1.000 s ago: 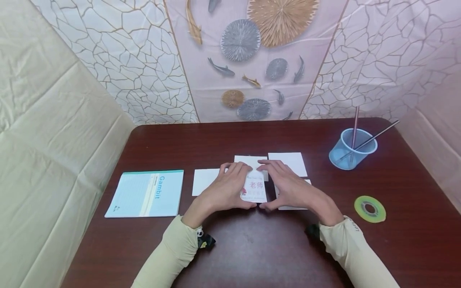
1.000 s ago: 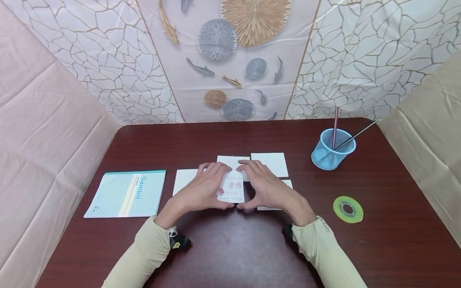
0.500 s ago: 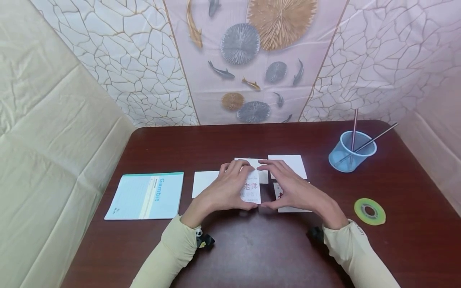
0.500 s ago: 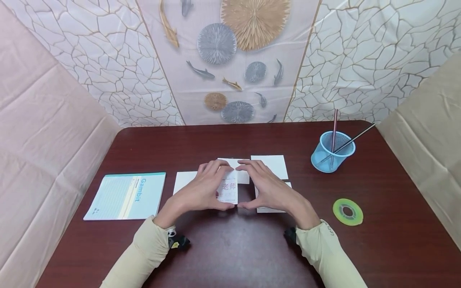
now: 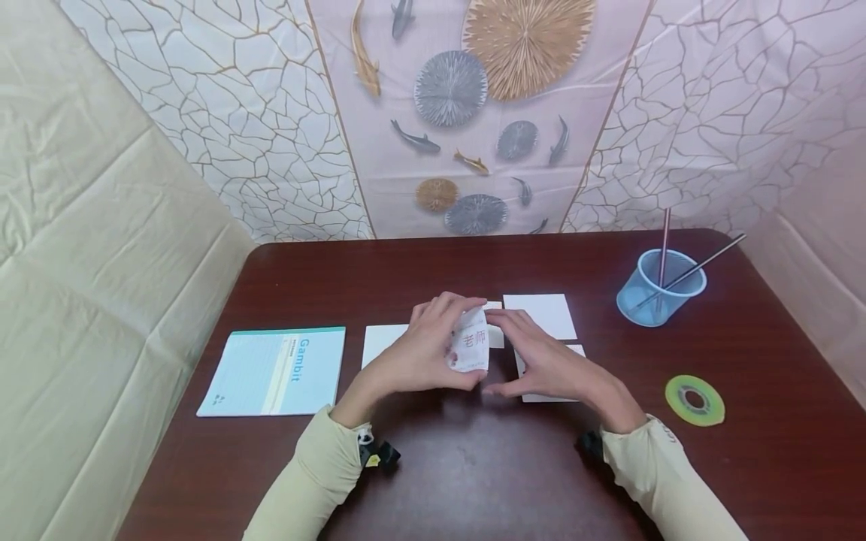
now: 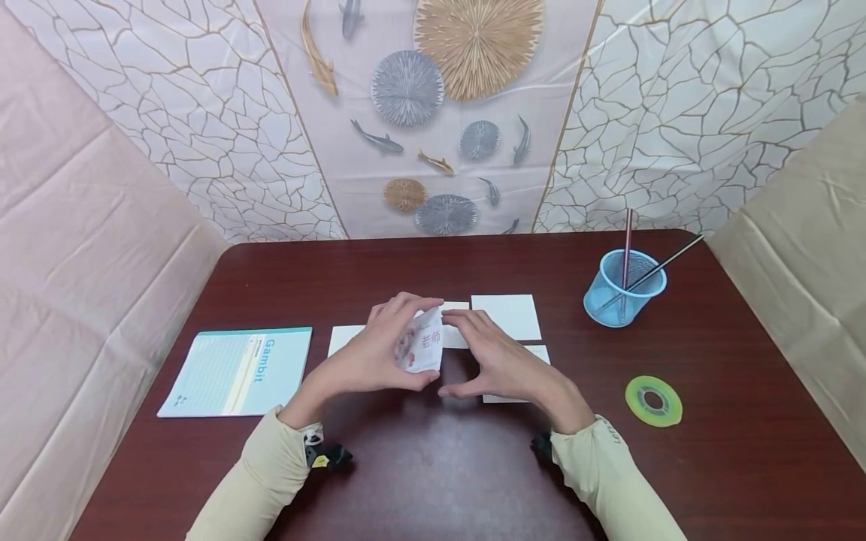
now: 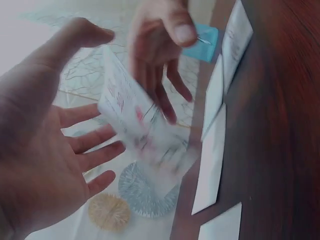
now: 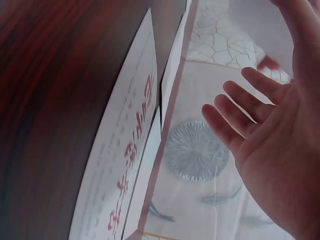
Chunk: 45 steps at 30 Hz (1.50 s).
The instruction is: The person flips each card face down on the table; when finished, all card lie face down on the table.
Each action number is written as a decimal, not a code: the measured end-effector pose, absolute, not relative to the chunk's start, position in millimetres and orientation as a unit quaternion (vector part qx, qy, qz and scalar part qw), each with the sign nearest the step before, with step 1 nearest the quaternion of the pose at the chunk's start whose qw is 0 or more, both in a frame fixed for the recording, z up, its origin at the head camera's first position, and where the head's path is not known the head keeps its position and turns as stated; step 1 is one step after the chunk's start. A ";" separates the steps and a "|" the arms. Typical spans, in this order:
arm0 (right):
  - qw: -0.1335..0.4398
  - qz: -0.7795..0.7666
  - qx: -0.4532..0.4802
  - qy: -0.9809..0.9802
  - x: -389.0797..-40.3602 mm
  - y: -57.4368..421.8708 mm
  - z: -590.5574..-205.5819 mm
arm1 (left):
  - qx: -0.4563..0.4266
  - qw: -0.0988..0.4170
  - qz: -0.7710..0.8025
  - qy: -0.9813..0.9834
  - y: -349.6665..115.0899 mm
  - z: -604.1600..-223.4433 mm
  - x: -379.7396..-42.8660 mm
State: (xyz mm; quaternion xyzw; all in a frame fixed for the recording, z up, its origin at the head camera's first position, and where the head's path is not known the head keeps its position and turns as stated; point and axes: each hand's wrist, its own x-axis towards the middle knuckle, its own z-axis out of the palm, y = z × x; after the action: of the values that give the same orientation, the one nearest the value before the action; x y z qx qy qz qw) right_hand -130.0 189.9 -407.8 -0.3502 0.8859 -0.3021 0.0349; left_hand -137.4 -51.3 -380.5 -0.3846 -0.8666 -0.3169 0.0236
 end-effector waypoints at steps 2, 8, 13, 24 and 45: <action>0.038 -0.299 -0.351 0.886 -130.1 188.3 -409.0 | -0.387 0.015 -0.360 -0.849 -52.1 -377.8 -137.4; 0.042 -0.305 -0.337 0.890 -131.1 192.6 -412.1 | -0.359 -0.020 -0.435 -0.825 -58.2 -374.3 -135.3; 0.034 -0.303 -0.339 0.890 -132.5 195.0 -415.8 | -0.364 -0.020 -0.468 -0.805 -61.3 -376.8 -136.8; 0.037 -0.309 -0.325 0.893 -130.9 199.0 -421.2 | -0.369 -0.035 -0.545 -0.752 -62.3 -355.0 -124.3; 0.075 -0.253 -0.278 0.924 -127.2 227.9 -419.4 | -0.318 -0.042 -0.206 -0.924 -87.6 -423.5 -127.1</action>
State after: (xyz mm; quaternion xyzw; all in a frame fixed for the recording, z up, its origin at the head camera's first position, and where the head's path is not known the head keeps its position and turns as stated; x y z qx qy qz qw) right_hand -127.2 227.9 -419.4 -0.2778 0.9237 -0.2530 0.0753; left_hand -127.1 -87.6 -423.5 -0.3182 -0.9243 -0.2063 -0.0418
